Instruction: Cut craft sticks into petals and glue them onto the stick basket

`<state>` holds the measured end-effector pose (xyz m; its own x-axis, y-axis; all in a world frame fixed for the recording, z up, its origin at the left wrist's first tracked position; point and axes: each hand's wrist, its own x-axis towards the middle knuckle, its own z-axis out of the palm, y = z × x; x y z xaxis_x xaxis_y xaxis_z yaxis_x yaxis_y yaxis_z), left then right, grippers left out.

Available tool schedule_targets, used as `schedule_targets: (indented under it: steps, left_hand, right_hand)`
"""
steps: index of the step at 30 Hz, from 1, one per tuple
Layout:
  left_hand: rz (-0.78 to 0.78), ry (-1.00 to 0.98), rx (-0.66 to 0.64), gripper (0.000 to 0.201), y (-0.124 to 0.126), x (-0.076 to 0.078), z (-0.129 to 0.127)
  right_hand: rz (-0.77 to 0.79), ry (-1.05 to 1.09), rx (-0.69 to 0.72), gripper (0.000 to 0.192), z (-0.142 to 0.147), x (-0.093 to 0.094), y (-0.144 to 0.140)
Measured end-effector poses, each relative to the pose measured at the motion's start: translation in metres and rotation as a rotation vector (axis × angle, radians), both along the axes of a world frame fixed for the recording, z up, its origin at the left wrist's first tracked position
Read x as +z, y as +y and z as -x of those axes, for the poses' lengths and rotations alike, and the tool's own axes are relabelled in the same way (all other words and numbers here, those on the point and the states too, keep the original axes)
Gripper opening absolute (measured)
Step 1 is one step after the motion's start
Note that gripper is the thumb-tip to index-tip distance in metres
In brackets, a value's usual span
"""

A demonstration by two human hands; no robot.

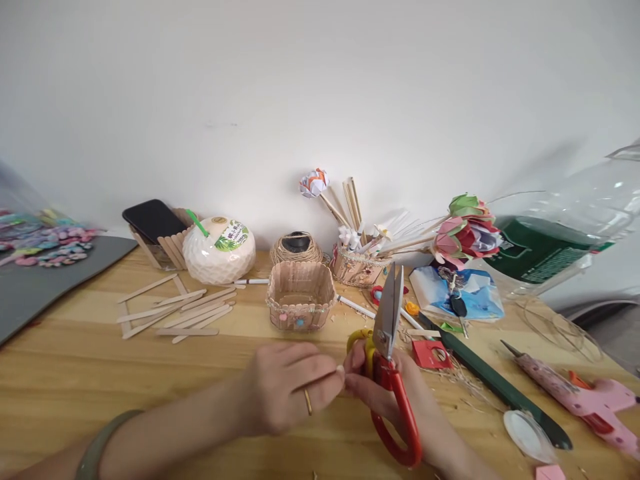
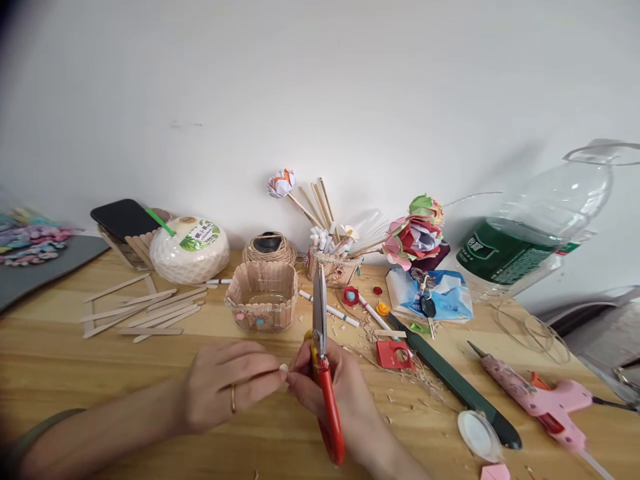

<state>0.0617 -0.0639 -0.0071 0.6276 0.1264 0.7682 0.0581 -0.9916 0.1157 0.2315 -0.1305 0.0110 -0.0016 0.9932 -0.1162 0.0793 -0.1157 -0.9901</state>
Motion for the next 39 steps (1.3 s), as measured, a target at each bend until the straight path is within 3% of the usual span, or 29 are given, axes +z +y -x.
schedule_targets:
  steps: [2, 6, 8, 17, 22, 25, 30, 36, 39]
  left_hand:
    - [0.272, -0.023, -0.001, 0.02, 0.0, 0.005, -0.003]
    - [0.985, 0.032, 0.076, 0.013, 0.002, 0.015, -0.009]
    - [1.238, 0.093, 0.037, 0.01, 0.003, 0.019, -0.011]
    - [1.71, 0.148, -0.004, 0.012, 0.004, 0.024, -0.014]
    - [1.714, 0.12, -0.04, 0.013, 0.006, 0.019, -0.014]
    - [1.618, 0.091, -0.068, 0.008, 0.005, 0.02, -0.013]
    - [1.284, 0.01, -0.119, 0.005, 0.002, 0.02, -0.009]
    - [0.734, -0.058, -0.228, 0.012, 0.004, 0.017, -0.006]
    - [0.596, -0.061, -0.254, 0.013, 0.004, 0.017, -0.006]
  right_hand:
    - [-0.009, -0.005, -0.02, 0.021, 0.0, 0.002, 0.0]
    - [-0.019, -0.015, -0.03, 0.02, 0.0, 0.003, 0.0]
    - [-0.022, -0.025, -0.011, 0.019, -0.001, 0.003, 0.0]
    - [-0.027, -0.046, -0.004, 0.016, -0.002, -0.001, -0.001]
    - [-0.045, -0.042, -0.012, 0.018, -0.004, -0.008, 0.001]
    - [-0.022, 0.021, 0.008, 0.016, -0.005, -0.011, 0.002]
    - [0.0, 0.287, 0.088, 0.021, -0.005, -0.012, 0.001]
    - [0.024, 0.325, 0.074, 0.011, -0.003, -0.009, -0.003]
    - [0.035, 0.384, 0.076, 0.01, -0.002, -0.009, -0.004]
